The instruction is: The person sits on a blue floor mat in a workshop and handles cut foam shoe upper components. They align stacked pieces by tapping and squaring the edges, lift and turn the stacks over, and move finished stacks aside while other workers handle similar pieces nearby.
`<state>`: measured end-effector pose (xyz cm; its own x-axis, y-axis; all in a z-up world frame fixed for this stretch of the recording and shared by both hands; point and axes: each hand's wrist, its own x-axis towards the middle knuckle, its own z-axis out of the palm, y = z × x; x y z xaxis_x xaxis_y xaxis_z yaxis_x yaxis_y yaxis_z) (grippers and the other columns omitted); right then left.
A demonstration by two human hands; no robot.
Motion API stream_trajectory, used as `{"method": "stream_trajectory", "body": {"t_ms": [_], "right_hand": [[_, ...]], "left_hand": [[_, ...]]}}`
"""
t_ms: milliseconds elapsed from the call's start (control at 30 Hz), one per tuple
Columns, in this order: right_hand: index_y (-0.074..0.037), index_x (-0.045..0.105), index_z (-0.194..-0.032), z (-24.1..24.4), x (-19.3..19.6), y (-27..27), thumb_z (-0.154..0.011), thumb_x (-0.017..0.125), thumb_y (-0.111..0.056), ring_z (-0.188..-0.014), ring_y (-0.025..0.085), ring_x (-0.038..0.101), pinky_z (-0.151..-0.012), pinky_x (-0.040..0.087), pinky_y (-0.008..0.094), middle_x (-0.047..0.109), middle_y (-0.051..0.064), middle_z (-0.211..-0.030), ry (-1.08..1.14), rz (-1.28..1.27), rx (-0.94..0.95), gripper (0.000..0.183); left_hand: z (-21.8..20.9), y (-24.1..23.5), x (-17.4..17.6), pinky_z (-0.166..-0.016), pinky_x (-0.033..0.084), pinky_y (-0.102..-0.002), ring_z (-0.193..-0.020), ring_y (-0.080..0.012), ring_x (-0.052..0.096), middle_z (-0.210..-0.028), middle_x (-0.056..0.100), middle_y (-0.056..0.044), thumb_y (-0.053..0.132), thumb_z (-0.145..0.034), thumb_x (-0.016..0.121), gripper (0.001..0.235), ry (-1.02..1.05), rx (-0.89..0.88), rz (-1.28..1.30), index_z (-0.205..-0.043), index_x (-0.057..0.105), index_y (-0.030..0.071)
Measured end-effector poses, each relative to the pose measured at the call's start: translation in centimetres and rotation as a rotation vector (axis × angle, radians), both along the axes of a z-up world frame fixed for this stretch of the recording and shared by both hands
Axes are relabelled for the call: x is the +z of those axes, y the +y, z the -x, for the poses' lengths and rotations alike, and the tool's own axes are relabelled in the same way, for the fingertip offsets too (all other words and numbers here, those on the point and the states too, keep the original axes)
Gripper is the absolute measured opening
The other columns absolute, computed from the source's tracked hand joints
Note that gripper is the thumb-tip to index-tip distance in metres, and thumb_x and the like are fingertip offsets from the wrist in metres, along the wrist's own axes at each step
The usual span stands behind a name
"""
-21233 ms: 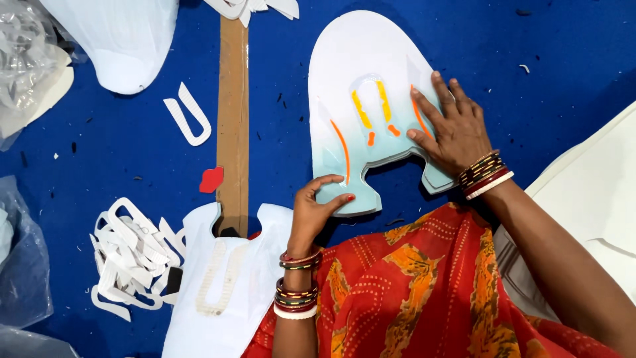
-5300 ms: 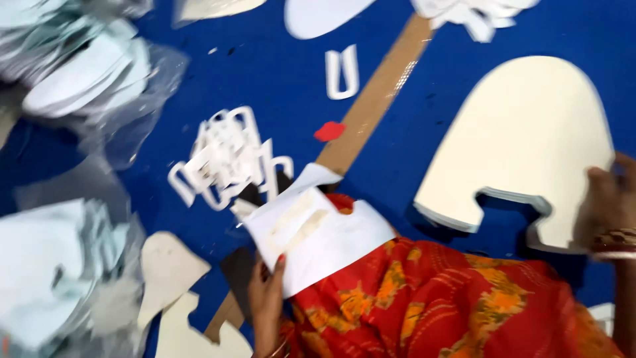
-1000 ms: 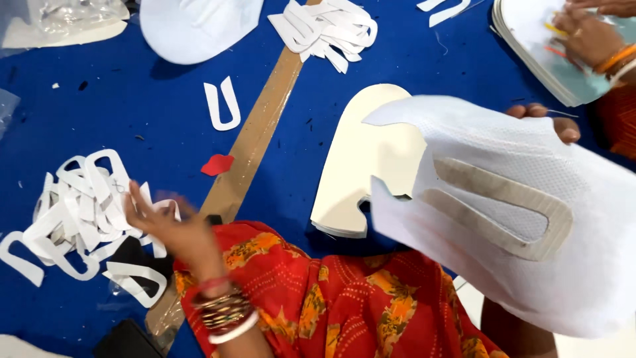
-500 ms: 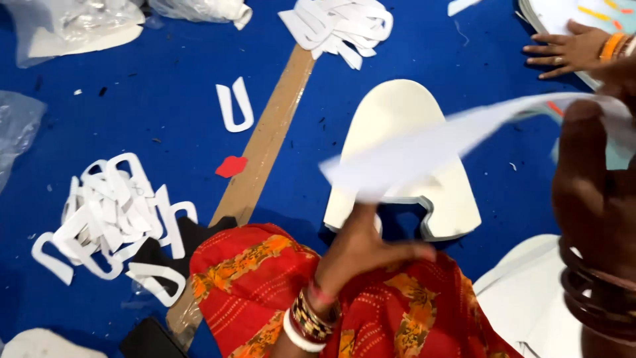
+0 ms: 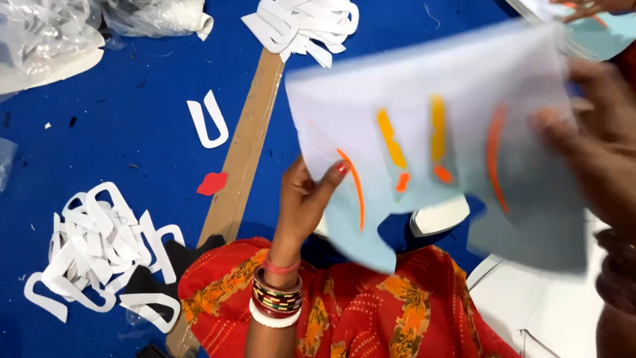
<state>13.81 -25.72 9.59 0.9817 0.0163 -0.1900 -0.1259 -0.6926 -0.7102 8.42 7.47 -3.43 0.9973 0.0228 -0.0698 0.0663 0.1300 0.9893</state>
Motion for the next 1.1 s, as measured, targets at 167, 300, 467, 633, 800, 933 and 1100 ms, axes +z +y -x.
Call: {"method": "stream_trajectory", "body": {"t_ms": [167, 300, 467, 633, 800, 933, 1100], "right_hand": [[0.001, 0.067, -0.132, -0.7, -4.9, 2.7, -0.073, 0.084, -0.039, -0.077, 0.035, 0.075, -0.071, 0.061, 0.046, 0.079, 0.025, -0.099, 0.59, -0.014, -0.152, 0.073], [-0.01, 0.063, -0.135, 0.3, -7.6, 2.8, -0.079, 0.08, -0.041, -0.078, 0.029, 0.076, -0.07, 0.062, 0.043, 0.079, 0.019, -0.104, 0.63, -0.149, -0.152, 0.066], [-0.011, 0.056, -0.145, 1.1, -13.5, 1.9, -0.088, 0.072, -0.035, -0.092, 0.026, 0.075, -0.077, 0.059, 0.043, 0.076, 0.015, -0.114, 0.304, -0.061, -0.003, 0.064], [-0.01, 0.055, -0.148, -0.2, -12.7, 2.9, -0.088, 0.075, -0.037, -0.098, 0.032, 0.075, -0.085, 0.058, 0.045, 0.073, 0.021, -0.119, 0.343, 0.124, -0.036, 0.068], [-0.01, 0.052, -0.148, -1.4, -15.5, 2.5, -0.085, 0.078, -0.04, -0.101, 0.031, 0.072, -0.087, 0.056, 0.046, 0.07, 0.02, -0.122, 0.317, 0.09, -0.002, 0.075], [-0.01, 0.056, -0.146, -1.3, -17.2, 2.7, -0.085, 0.078, -0.037, -0.098, 0.027, 0.074, -0.085, 0.058, 0.042, 0.073, 0.017, -0.12, 0.275, -0.038, -0.025, 0.07], [-0.013, 0.056, -0.146, -1.0, -18.5, 2.8, -0.085, 0.076, -0.032, -0.098, 0.024, 0.074, -0.082, 0.059, 0.04, 0.074, 0.015, -0.118, 0.291, -0.131, -0.06, 0.068]], "left_hand": [[-0.5, 0.7, -2.4, -0.091, 0.056, -0.029, -0.107, -0.0109, 0.066, -0.118, 0.072, -0.008, 0.012, -0.099, 0.074, 0.034, -0.098, -0.049, -0.025, -0.129, 0.062, 0.002], [-0.2, 1.1, -2.7, -0.089, 0.059, -0.032, -0.107, -0.0143, 0.068, -0.117, 0.07, -0.008, 0.01, -0.082, 0.081, 0.065, 0.069, -0.174, -0.013, -0.137, 0.048, 0.007], [-0.1, -0.4, -4.9, -0.11, 0.048, -0.043, -0.124, -0.0327, 0.062, -0.136, 0.065, -0.022, 0.015, -0.099, 0.074, 0.066, 0.073, -0.09, -0.582, -0.157, 0.043, 0.008], [-0.6, -0.7, -6.9, -0.111, 0.049, -0.045, -0.129, -0.033, 0.064, -0.142, 0.063, -0.022, 0.016, -0.092, 0.079, 0.071, -0.02, -0.013, -0.503, -0.153, 0.044, 0.006], [-1.6, -0.8, -5.7, -0.103, 0.056, -0.039, -0.126, -0.0287, 0.066, -0.136, 0.065, -0.021, 0.017, -0.075, 0.091, 0.09, 0.063, -0.036, -0.415, -0.149, 0.041, 0.006], [-1.7, -1.0, -6.8, -0.1, 0.058, -0.037, -0.123, -0.0266, 0.068, -0.134, 0.068, -0.02, 0.015, -0.073, 0.092, 0.092, 0.104, -0.015, -0.387, -0.15, 0.042, 0.006], [-1.8, -0.9, -7.4, -0.102, 0.057, -0.038, -0.124, -0.0271, 0.068, -0.135, 0.067, -0.021, 0.012, -0.074, 0.092, 0.091, 0.061, -0.018, -0.392, -0.15, 0.042, 0.006]]}}
